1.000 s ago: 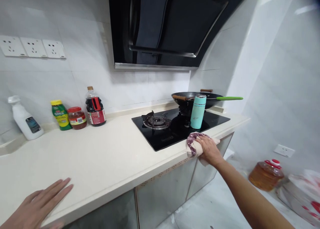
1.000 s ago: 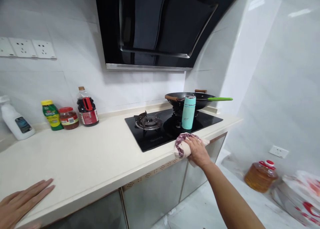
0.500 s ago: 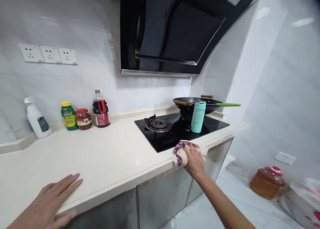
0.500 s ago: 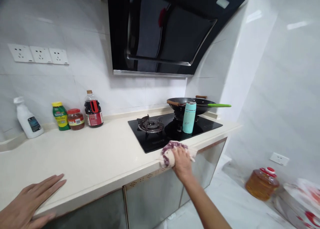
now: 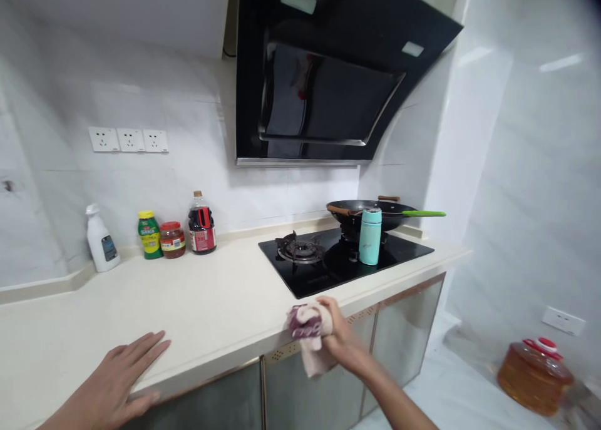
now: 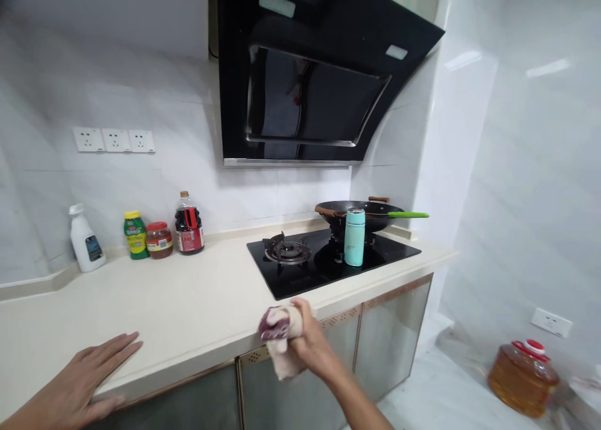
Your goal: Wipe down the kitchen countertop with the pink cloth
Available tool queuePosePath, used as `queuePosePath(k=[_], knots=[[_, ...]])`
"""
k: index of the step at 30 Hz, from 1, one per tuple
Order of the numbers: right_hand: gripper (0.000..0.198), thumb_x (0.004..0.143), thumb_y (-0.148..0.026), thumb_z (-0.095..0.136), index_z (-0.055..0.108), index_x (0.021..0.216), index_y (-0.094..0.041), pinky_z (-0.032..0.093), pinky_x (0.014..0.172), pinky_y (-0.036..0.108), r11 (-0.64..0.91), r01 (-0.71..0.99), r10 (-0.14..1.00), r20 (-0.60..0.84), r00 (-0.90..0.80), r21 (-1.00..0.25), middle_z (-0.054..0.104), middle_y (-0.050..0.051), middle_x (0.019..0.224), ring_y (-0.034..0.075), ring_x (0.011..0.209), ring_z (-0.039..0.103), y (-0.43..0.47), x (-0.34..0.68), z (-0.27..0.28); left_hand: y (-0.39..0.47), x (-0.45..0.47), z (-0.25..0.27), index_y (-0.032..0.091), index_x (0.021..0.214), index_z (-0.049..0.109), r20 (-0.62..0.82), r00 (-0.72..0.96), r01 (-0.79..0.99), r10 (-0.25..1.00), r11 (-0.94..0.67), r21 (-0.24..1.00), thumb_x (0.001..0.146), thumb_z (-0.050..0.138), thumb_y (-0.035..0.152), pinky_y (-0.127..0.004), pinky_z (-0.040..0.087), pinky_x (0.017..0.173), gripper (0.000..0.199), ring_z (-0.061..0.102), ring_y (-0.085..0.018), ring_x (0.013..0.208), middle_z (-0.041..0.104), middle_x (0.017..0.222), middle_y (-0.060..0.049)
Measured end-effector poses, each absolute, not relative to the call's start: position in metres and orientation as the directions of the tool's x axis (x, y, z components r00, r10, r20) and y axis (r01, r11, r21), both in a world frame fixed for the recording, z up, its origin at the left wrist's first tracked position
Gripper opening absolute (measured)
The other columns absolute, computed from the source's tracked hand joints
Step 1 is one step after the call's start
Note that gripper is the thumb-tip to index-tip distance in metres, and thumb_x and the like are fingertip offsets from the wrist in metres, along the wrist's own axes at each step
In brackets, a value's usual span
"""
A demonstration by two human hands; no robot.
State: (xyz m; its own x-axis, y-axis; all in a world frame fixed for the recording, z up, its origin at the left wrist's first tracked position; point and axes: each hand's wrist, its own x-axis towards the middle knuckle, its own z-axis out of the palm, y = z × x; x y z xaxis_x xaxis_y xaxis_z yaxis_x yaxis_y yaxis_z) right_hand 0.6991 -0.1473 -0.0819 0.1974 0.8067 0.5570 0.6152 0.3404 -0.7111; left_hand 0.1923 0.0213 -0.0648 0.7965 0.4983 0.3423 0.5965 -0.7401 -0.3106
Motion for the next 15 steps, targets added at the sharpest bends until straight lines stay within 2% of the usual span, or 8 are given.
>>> queuePosePath(k=[3, 7, 11, 13, 15], knots=[[0.065, 0.071, -0.038, 0.062, 0.035, 0.127, -0.021, 0.051, 0.092, 0.041, 0.227, 0.583, 0.780, 0.504, 0.371, -0.780, 0.059, 0.010, 0.118, 0.028, 0.105, 0.061, -0.147, 0.734, -0.061, 0.018, 0.194, -0.063, 0.041, 0.155, 0.030, 0.354, 0.797, 0.590, 0.489, -0.758, -0.280, 0.090, 0.057, 0.062, -0.035, 0.046, 0.104, 0.074, 0.052, -0.028, 0.137, 0.045, 0.157, 0.000], [0.064, 0.074, -0.052, 0.060, 0.041, 0.129, -0.023, 0.049, 0.095, 0.043, 0.092, 0.673, 0.745, 0.499, 0.443, -0.734, 0.061, 0.010, 0.121, 0.030, 0.108, 0.061, -0.131, 0.797, -0.047, 0.013, 0.196, -0.061, 0.041, 0.155, 0.032, 0.391, 0.793, 0.580, 0.468, -0.777, -0.246, 0.088, 0.059, 0.061, -0.034, 0.046, 0.105, 0.075, 0.054, -0.028, 0.135, 0.048, 0.155, -0.001], [0.069, 0.086, -0.056, 0.049, 0.038, 0.145, -0.021, 0.041, 0.106, 0.048, -0.155, 0.795, 0.656, 0.541, 0.526, -0.586, 0.052, 0.015, 0.137, 0.034, 0.126, 0.050, -0.110, 0.858, -0.046, 0.010, 0.197, -0.061, 0.041, 0.157, 0.026, 0.396, 0.805, 0.563, 0.441, -0.777, -0.281, 0.088, 0.058, 0.063, -0.035, 0.044, 0.105, 0.079, 0.053, -0.028, 0.135, 0.046, 0.157, -0.001], [0.072, 0.092, -0.056, 0.044, 0.031, 0.154, -0.021, 0.044, 0.101, 0.050, -0.305, 0.818, 0.658, 0.513, 0.552, -0.489, 0.052, 0.018, 0.133, 0.036, 0.123, 0.052, -0.101, 0.880, -0.047, 0.008, 0.198, -0.060, 0.039, 0.158, 0.025, 0.403, 0.812, 0.553, 0.421, -0.775, -0.305, 0.089, 0.058, 0.062, -0.036, 0.043, 0.105, 0.080, 0.054, -0.028, 0.135, 0.046, 0.157, -0.002], [0.068, 0.096, -0.053, 0.040, 0.029, 0.156, -0.022, 0.048, 0.093, 0.050, -0.442, 0.813, 0.672, 0.460, 0.580, -0.380, 0.053, 0.018, 0.125, 0.036, 0.111, 0.059, -0.092, 0.893, -0.049, 0.005, 0.199, -0.059, 0.038, 0.159, 0.025, 0.421, 0.813, 0.549, 0.403, -0.770, -0.324, 0.090, 0.058, 0.061, -0.036, 0.043, 0.104, 0.080, 0.055, -0.029, 0.133, 0.046, 0.157, -0.003]])
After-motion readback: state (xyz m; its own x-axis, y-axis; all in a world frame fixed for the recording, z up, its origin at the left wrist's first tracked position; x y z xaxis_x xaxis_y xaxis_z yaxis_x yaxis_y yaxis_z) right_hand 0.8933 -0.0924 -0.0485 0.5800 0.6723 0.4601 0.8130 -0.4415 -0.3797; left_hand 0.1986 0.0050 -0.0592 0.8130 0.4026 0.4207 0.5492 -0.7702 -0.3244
